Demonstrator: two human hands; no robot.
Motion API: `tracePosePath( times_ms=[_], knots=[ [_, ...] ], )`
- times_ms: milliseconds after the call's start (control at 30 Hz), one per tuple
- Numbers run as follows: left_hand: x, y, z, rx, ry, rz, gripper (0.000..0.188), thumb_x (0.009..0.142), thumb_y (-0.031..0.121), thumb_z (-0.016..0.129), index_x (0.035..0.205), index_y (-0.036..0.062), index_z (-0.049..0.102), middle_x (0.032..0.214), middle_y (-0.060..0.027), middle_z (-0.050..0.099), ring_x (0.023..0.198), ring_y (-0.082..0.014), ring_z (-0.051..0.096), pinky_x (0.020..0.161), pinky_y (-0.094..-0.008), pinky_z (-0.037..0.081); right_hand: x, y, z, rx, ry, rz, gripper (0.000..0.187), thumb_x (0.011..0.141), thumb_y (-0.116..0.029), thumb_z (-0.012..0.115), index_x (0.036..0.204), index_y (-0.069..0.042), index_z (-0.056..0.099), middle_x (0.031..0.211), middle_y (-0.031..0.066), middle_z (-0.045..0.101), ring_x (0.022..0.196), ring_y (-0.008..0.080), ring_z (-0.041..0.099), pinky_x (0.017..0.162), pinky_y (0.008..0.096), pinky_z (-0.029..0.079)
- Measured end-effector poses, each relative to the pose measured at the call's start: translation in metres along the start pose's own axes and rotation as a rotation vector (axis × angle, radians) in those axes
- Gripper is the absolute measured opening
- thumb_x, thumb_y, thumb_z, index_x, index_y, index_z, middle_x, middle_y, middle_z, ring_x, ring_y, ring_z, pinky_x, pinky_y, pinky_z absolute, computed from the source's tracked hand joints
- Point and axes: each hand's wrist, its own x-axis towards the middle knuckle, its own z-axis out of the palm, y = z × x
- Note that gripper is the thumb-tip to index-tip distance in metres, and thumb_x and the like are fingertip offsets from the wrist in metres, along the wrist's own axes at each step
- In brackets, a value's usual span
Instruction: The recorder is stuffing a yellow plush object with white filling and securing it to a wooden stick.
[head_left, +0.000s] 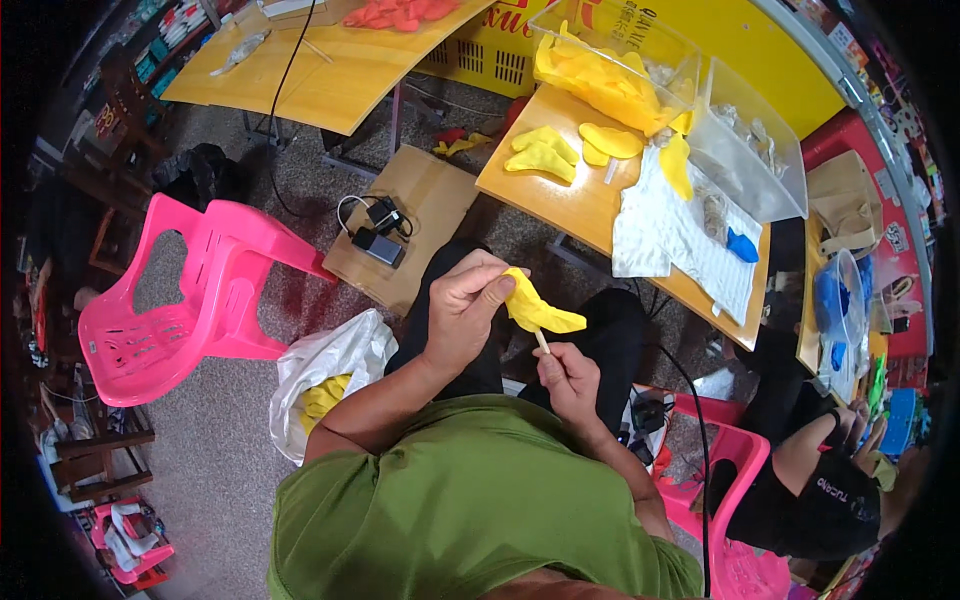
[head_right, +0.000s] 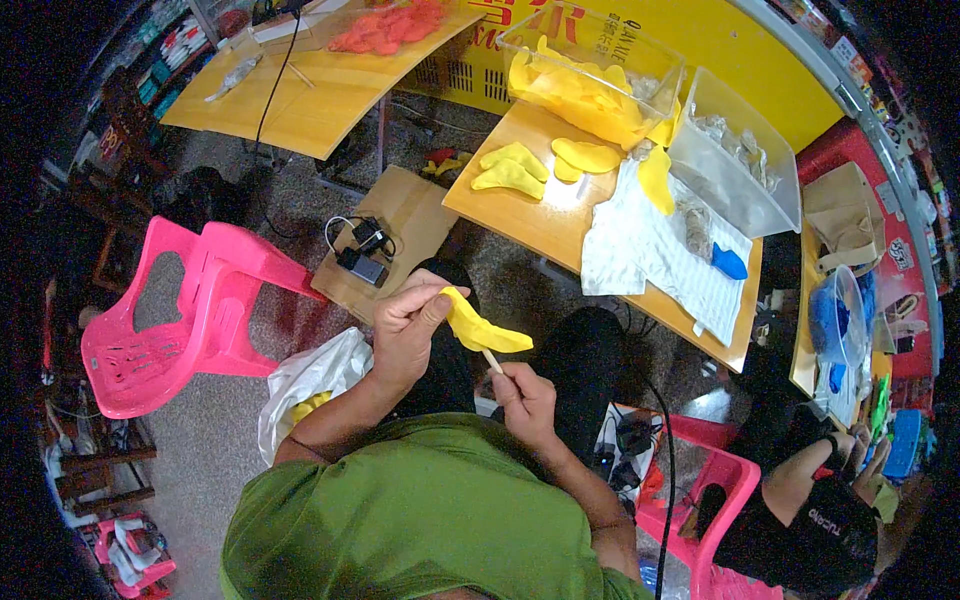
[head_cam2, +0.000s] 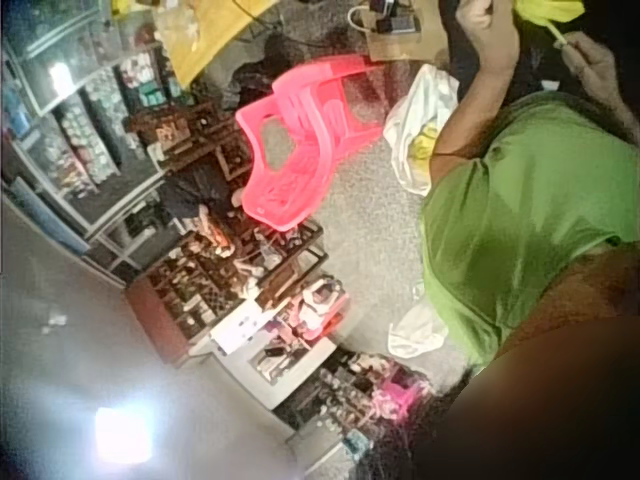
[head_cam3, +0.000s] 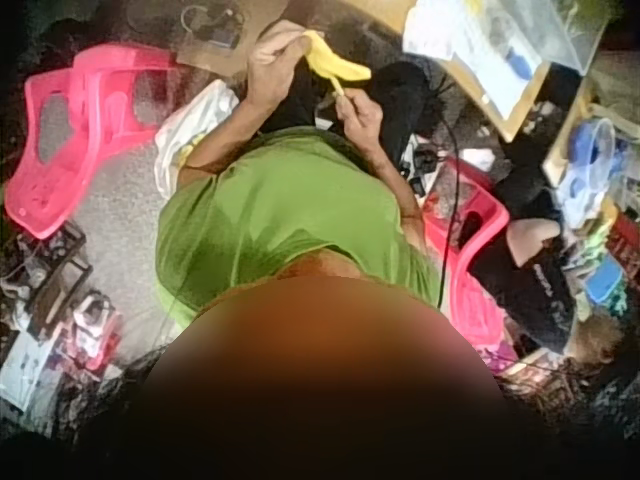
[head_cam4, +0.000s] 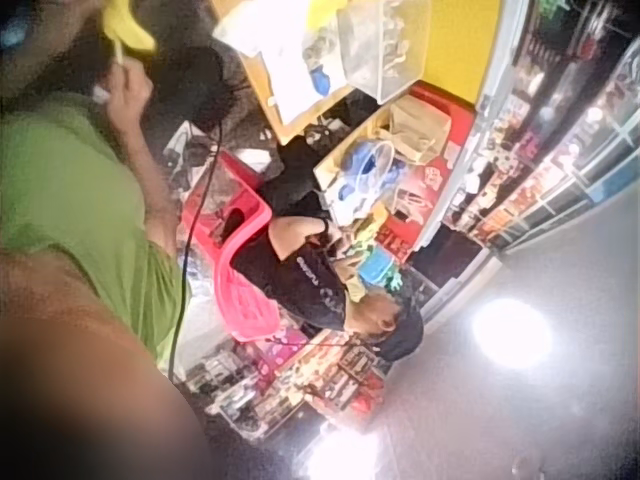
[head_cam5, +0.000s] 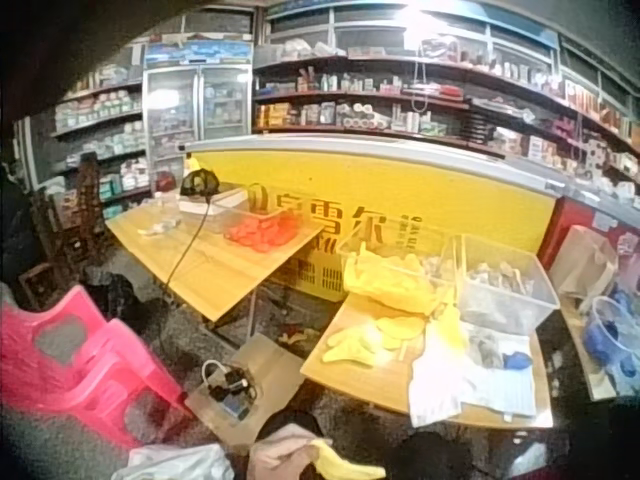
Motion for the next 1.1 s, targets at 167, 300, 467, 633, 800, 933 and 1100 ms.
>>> tracePosePath(
  times_ms=[167,300,467,633,800,933,1100],
  knots=[
    [-0.003,-0.008,0.001,-0.179,0.042,-0.070,0.013,0.086,0.005,0.058,0.087,-0.0078,0.063,0.082,-0.0056,0.057,0.075,-0.0100,0.053,0.067,-0.0213,0.042,-0.006,0.000,0.003,0.293,-0.079,0.176,0.013,0.091,-0.010,0.052,0.090,0.002,0.059,0.062,-0.0017,0.052,0.052,0.0049,0.044,0.049,0.0199,0.036],
    [-0.004,-0.010,0.003,-0.220,0.078,-0.064,0.014,0.086,0.006,0.059,0.088,-0.0078,0.063,0.083,-0.0050,0.056,0.074,-0.0094,0.051,0.066,-0.0211,0.041,-0.010,0.005,0.003,0.564,-0.101,0.258,0.017,0.092,-0.013,0.051,0.088,0.001,0.059,0.061,-0.0013,0.050,0.051,0.0043,0.040,0.047,0.0198,0.032],
    [-0.003,-0.010,0.003,-0.174,0.056,-0.082,0.012,0.084,0.004,0.062,0.086,-0.0078,0.063,0.081,-0.0048,0.056,0.072,-0.0091,0.050,0.063,-0.0212,0.041,-0.006,0.003,0.000,0.456,-0.151,0.268,0.017,0.091,-0.013,0.051,0.088,0.002,0.059,0.062,-0.0011,0.050,0.051,0.0041,0.040,0.047,0.0198,0.032],
    [0.000,-0.006,0.000,-0.047,-0.032,-0.029,0.008,0.081,0.000,0.064,0.083,-0.0074,0.063,0.078,-0.0055,0.057,0.070,-0.0092,0.051,0.063,-0.0206,0.041,-0.004,-0.003,0.000,0.372,-0.078,0.172,0.016,0.091,-0.012,0.051,0.091,0.003,0.058,0.061,-0.0009,0.050,0.051,0.0041,0.041,0.048,0.0203,0.034],
    [0.000,-0.005,0.000,0.047,0.007,0.037,0.006,0.080,-0.001,0.064,0.082,-0.0070,0.063,0.076,-0.0065,0.058,0.068,-0.0103,0.053,0.061,-0.0208,0.042,-0.010,0.008,-0.003,0.486,-0.076,0.231,0.015,0.092,-0.010,0.051,0.092,0.004,0.058,0.061,-0.0002,0.051,0.050,0.0047,0.040,0.047,0.0204,0.034],
    [0.001,-0.008,-0.001,0.009,-0.010,0.001,0.006,0.080,-0.001,0.064,0.082,-0.0071,0.063,0.076,-0.0067,0.058,0.068,-0.0104,0.053,0.060,-0.0213,0.042,-0.010,0.007,-0.002,0.522,-0.082,0.260,0.013,0.091,-0.008,0.051,0.089,0.004,0.057,0.060,-0.0002,0.050,0.049,0.0053,0.041,0.046,0.0209,0.034],
    [0.003,-0.005,-0.002,0.032,-0.091,0.009,0.008,0.078,0.000,0.067,0.082,-0.0058,0.064,0.075,-0.0064,0.059,0.066,-0.0099,0.053,0.058,-0.0214,0.041,-0.006,0.003,-0.009,0.264,-0.106,0.134,0.013,0.090,-0.008,0.052,0.088,0.003,0.057,0.060,-0.0002,0.050,0.051,0.0058,0.043,0.047,0.0204,0.034]
  ],
)
